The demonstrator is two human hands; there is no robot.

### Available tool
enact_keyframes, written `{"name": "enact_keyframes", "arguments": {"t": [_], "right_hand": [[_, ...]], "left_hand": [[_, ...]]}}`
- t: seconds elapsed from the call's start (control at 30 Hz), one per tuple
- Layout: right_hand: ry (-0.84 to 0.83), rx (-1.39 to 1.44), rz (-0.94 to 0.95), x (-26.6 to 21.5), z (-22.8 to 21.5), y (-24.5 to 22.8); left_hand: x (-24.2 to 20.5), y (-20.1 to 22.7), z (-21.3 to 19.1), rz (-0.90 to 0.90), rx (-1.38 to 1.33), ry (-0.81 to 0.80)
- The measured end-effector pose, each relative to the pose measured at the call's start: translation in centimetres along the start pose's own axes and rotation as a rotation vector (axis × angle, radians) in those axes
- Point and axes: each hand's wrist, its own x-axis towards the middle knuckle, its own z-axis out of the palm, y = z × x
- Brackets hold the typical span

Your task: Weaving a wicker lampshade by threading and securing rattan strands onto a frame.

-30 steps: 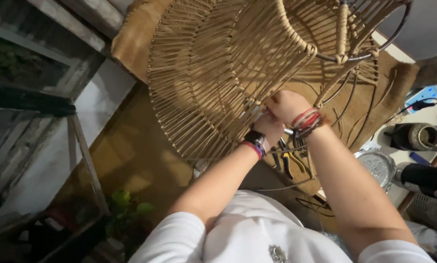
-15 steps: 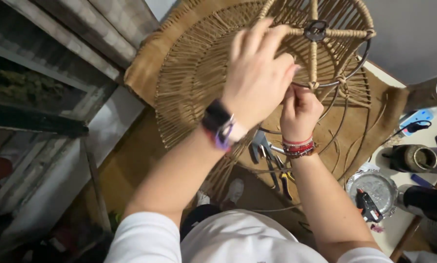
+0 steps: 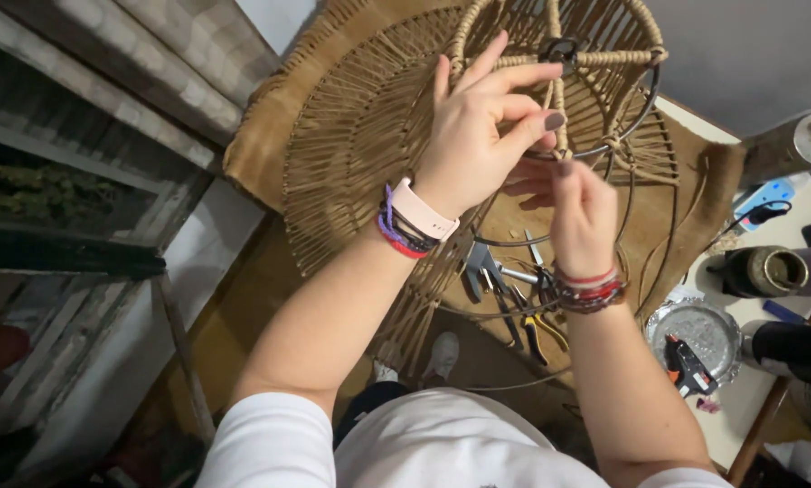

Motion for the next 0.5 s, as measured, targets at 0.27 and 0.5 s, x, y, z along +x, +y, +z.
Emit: {"name": "enact_keyframes", "arguments": {"t": [0.27, 0.5], "right_hand": [[0.038, 0.058, 0.225, 0.8, -1.4, -1.7], [0.013, 0.241, 0.235, 1.0, -1.1, -3.0]], "left_hand": [[-4.1, 0.4, 0.2, 0.350, -0.214, 0.186], [-21.2, -4.9, 5.6, 0.383, -0.078, 0.036]]}}
